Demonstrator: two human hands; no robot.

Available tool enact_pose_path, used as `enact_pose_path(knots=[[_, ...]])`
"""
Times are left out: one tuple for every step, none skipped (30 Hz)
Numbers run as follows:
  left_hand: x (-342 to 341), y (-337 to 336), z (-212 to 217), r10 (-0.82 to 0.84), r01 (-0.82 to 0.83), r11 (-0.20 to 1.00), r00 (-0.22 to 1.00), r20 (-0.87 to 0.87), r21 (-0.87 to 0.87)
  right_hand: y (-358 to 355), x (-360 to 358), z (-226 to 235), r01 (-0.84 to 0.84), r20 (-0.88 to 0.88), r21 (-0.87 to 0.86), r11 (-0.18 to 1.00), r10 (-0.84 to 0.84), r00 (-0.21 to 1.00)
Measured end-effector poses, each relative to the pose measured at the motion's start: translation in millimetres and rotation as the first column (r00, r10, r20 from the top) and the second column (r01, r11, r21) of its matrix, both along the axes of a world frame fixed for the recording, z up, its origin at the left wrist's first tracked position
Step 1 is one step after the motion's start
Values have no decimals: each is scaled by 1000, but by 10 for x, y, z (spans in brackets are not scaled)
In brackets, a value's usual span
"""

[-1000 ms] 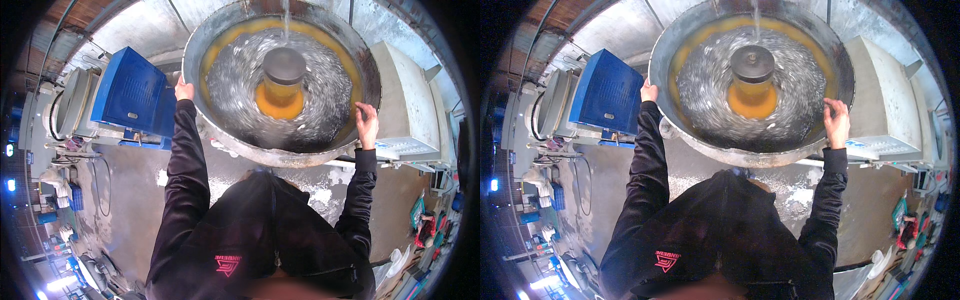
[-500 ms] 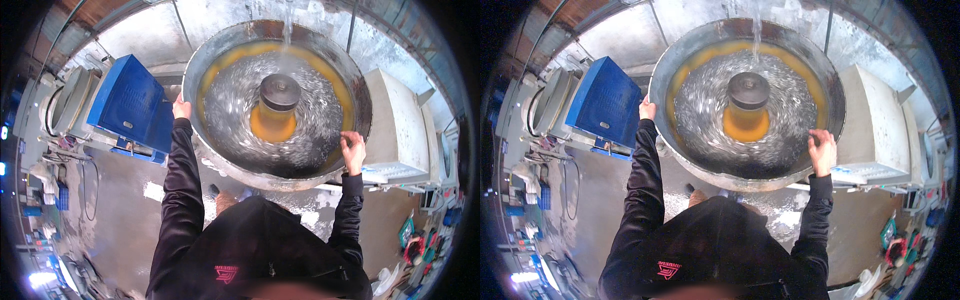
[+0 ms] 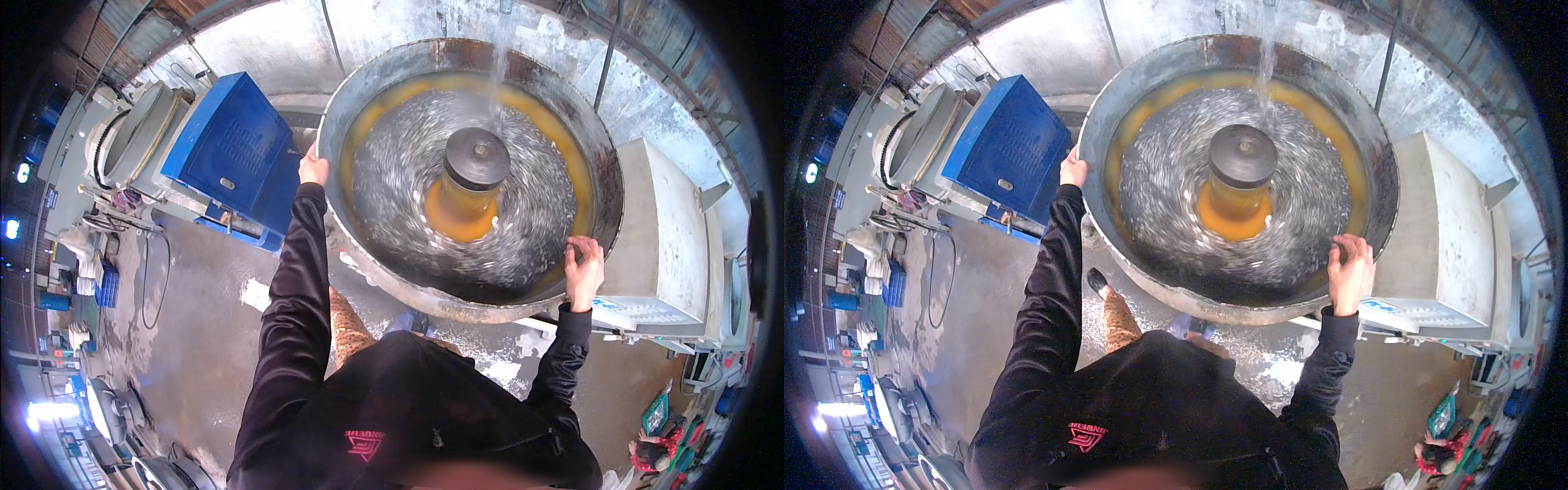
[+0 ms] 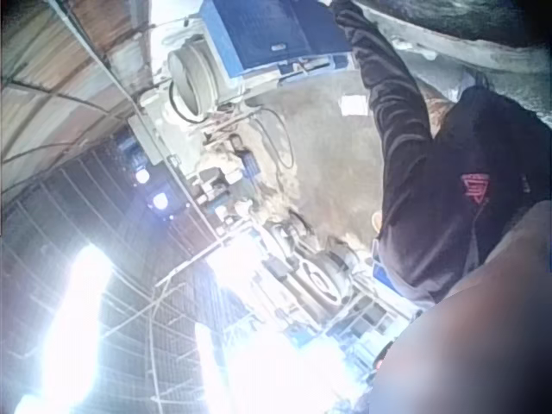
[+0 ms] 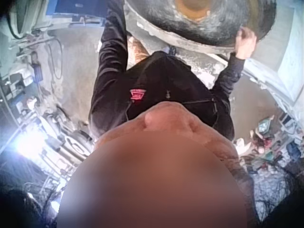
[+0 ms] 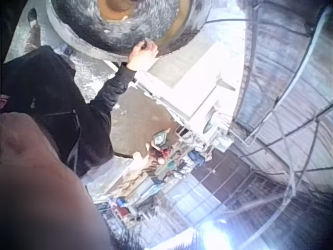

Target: The person uses a hose to spray water into a rotating drum filled with green and red plastic pellets, then moves to a second drum and pours water into it while it spins.

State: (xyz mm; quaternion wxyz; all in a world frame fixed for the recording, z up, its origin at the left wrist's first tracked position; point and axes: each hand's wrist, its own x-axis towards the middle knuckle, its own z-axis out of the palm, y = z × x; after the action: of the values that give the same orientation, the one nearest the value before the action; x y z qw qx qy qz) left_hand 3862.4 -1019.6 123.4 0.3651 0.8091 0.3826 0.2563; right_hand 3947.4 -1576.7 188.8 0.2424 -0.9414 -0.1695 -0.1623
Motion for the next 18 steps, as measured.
enact_pose_path(knots=[[-13,-7,-2,-3,3,1000,1000,14,-6,1,0,0,-1,3,-3,1000,1,1000],[-21,-15,-8,-14,14,1000,999,37,0,0,5,1,8,-5,-11,1000,-8,1000],[-25,-15,-16,5,-5,1000,1000,21,4,-1,8,2,-4,-3,-12,1000,4,1000],[-28,-4,-28,12,-13,1000,1000,15,22,1,11,4,-4,-14,-17,1000,4,1000],[-25,12,-48,2,-4,998,1000,29,55,2,16,7,-4,-18,-24,1000,3,1000],[-23,33,-74,-5,5,1000,1000,20,18,7,16,10,2,-33,-21,1000,-2,999],[-22,58,-103,-28,28,1000,999,35,-4,13,18,14,5,-39,-21,1000,-5,999],[-16,84,-131,-45,46,999,997,56,-22,21,15,18,7,-42,-22,1000,-8,999],[-4,100,-156,-31,34,999,996,86,-37,30,9,24,12,-29,-35,999,-13,999],[7,108,-170,-44,49,998,993,114,-44,39,2,32,17,-37,-34,999,-18,999],[8,107,-178,-57,65,997,988,146,-51,50,-1,42,22,-32,-34,999,-23,999],[3,98,-179,-70,82,995,982,178,-60,58,-7,52,33,-27,-50,998,-34,999],[14,77,-168,-55,81,989,979,195,-127,64,-5,60,31,-40,-10,999,-32,999],[-10,50,-149,-51,54,998,992,111,-26,70,-3,64,38,-48,14,999,-37,998],[-19,20,-127,-50,63,995,985,165,-72,69,-3,63,47,-59,32,998,-45,997],[-19,-44,-126,-45,73,990,976,212,-124,66,2,57,40,-61,19,999,-39,997],[-22,-38,-85,-25,36,997,989,146,-73,57,7,48,36,-71,5,999,-35,997],[-30,-95,-80,-82,106,991,961,265,-79,50,17,34,41,-84,-18,999,-42,996]])
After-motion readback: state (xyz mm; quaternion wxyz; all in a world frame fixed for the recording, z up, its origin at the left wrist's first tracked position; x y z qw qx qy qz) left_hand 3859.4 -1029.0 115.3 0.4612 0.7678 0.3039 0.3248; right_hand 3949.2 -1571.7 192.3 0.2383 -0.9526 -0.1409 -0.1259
